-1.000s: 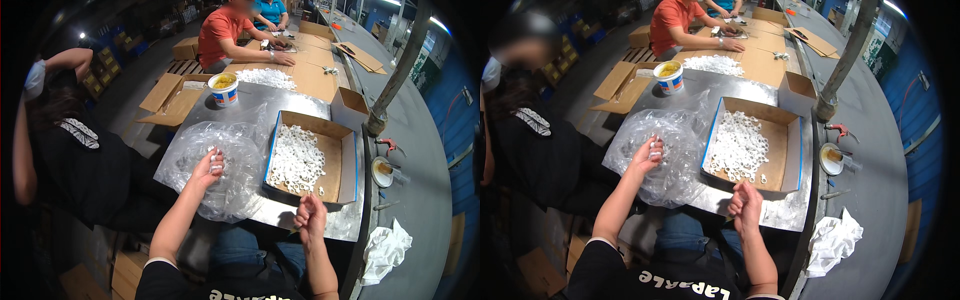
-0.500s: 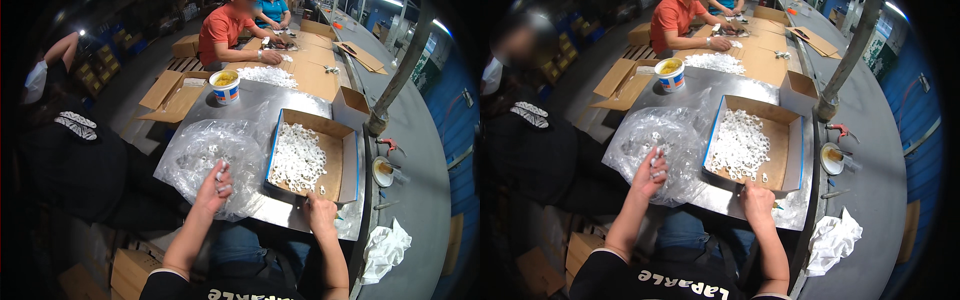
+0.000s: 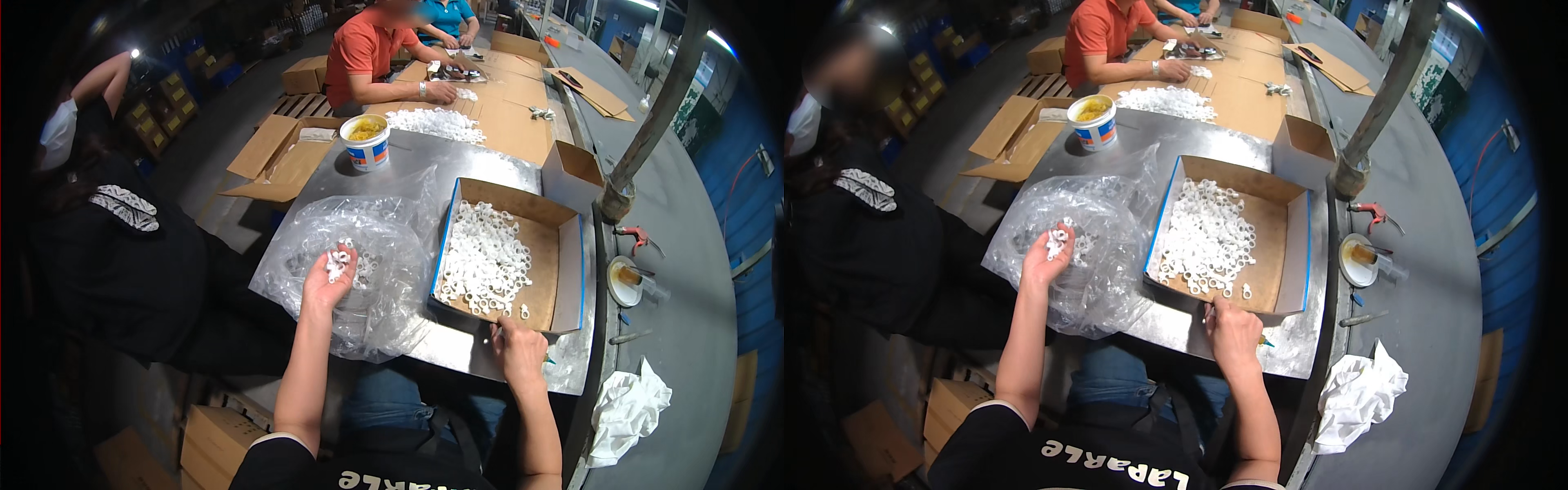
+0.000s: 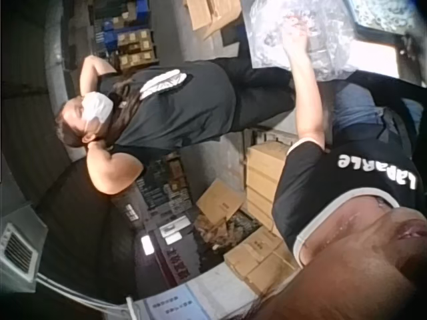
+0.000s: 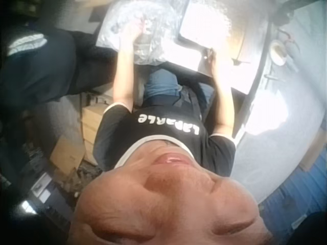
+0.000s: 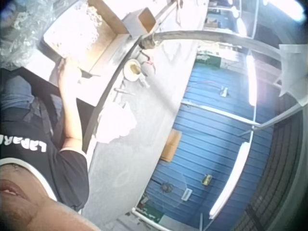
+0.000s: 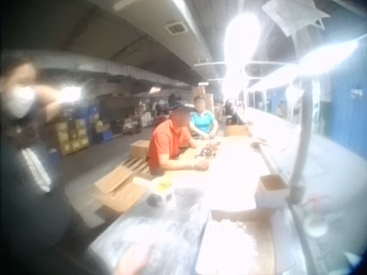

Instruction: Apply adhesive or lubricant from a syringe onto plastic rings and combine them with small white components.

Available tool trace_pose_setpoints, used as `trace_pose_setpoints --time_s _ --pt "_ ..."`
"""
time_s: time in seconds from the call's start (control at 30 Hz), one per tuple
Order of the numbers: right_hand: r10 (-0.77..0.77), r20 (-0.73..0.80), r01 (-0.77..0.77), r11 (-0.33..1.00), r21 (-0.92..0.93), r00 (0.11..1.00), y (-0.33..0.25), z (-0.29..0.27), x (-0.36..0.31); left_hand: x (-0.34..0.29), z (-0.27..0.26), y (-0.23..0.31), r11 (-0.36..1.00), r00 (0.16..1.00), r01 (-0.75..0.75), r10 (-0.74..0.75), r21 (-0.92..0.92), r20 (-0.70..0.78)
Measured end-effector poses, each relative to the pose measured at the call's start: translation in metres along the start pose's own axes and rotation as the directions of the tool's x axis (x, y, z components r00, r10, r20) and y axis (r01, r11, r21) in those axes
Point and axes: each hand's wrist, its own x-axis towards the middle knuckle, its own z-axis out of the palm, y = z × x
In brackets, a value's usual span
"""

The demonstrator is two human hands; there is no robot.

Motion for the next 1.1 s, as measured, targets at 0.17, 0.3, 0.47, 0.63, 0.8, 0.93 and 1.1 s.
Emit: trace_pose_setpoints --time_s 0.17,0.3,0.47,0.63,0.8,0.93,1.1 --pt "0.005 0.005 -0.005 1.000 0.002 1.000 0.004 -0.001 0.003 0.007 0.019 -0.015 0.999 0.994 -0.043 0.044 0.011 -0.104" --pt "-0.034 -0.010 0.034 0.999 0.014 0.999 0.000 -0.004 0.003 0.029 -0.013 0.007 0.940 0.925 0.321 -0.285 -0.118 0.250" --pt "-0.029 -0.021 0.029 0.999 0.015 0.999 0.001 -0.001 -0.002 0.012 -0.005 -0.006 0.992 0.997 0.079 -0.079 0.101 -0.005" --pt "-0.031 -0.005 0.031 0.999 0.014 1.000 -0.001 -0.002 -0.005 -0.016 -0.006 -0.016 0.836 0.969 -0.239 0.236 0.494 0.070" --pt "0.010 -0.026 -0.008 0.996 0.086 1.000 -0.010 -0.020 -0.009 -0.065 0.015 -0.052 0.025 0.804 -0.453 0.445 0.891 0.396" --pt "0.076 -0.162 -0.010 0.927 0.374 0.984 -0.026 -0.043 -0.010 -0.089 0.028 -0.094 -0.398 0.632 -0.622 0.255 0.675 0.732" --pt "0.162 -0.049 -0.074 0.675 0.735 0.986 -0.063 -0.050 -0.002 -0.116 0.025 -0.143 -0.511 0.519 -0.747 -0.048 0.426 0.853"
